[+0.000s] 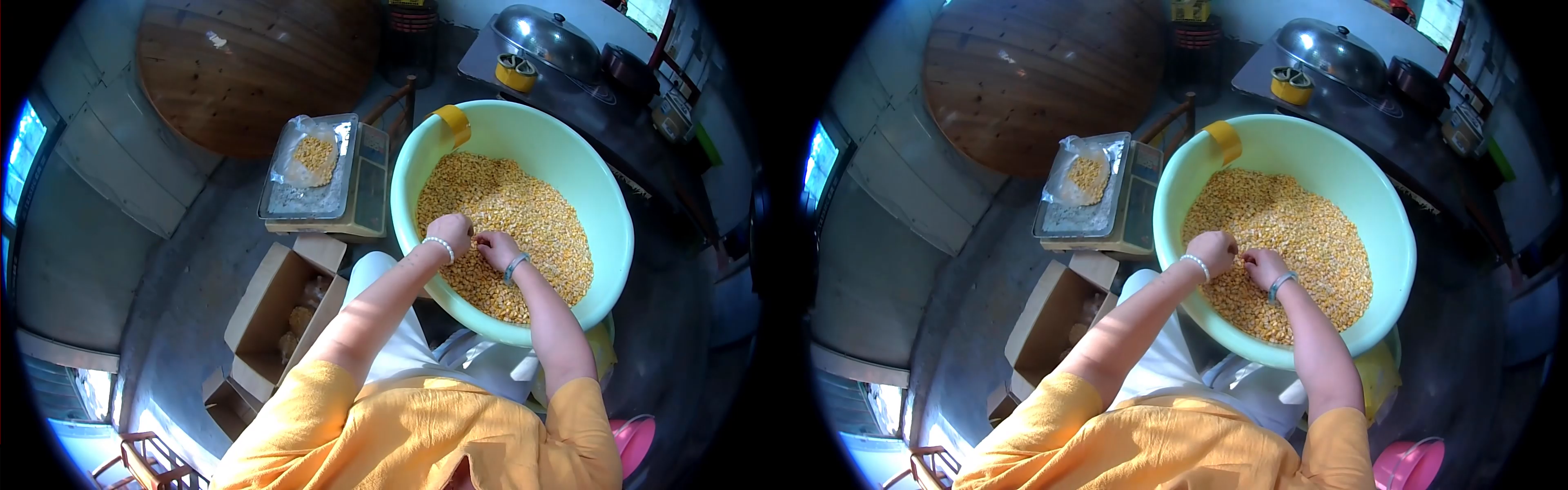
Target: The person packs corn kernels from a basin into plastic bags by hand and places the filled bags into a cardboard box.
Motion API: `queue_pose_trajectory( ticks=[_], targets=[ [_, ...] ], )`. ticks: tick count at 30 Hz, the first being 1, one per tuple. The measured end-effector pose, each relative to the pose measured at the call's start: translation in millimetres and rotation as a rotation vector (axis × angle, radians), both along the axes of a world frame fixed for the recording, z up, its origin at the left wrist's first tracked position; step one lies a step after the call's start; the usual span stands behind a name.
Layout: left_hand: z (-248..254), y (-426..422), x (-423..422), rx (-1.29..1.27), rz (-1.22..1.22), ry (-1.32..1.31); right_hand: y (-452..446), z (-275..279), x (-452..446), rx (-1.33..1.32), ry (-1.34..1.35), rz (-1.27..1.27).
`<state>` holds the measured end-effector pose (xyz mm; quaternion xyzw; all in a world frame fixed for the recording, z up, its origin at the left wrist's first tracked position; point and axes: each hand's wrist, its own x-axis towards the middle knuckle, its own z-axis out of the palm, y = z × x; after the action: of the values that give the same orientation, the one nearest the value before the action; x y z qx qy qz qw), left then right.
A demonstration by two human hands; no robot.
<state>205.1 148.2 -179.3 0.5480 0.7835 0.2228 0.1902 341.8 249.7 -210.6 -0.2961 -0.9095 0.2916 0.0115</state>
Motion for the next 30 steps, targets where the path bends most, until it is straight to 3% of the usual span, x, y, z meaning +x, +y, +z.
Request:
queue_pose_trajectory(
  ticks=[4, 13, 22, 30],
  targets=[
    [-0.5, -2.3, 5.5, -0.087, -0.112, 0.259, 0.3, 0.1, -0.1, 0.016, -0.009, 0.007],
    [3.8, -3.3, 10.5, -0.326, -0.287, 0.237, 1.4, -2.7, -0.3, 0.023, -0.011, 0.015],
    [-3.2, -3.4, 10.3, -0.095, -0.312, 0.194, 7.5, -15.1, 0.8, 0.070, 0.023, 0.036],
    [-1.0, -4.0, 12.0, -0.220, -0.357, 0.223, 4.4, -5.6, 0.3, 0.031, 0.016, 0.048]
  ],
)
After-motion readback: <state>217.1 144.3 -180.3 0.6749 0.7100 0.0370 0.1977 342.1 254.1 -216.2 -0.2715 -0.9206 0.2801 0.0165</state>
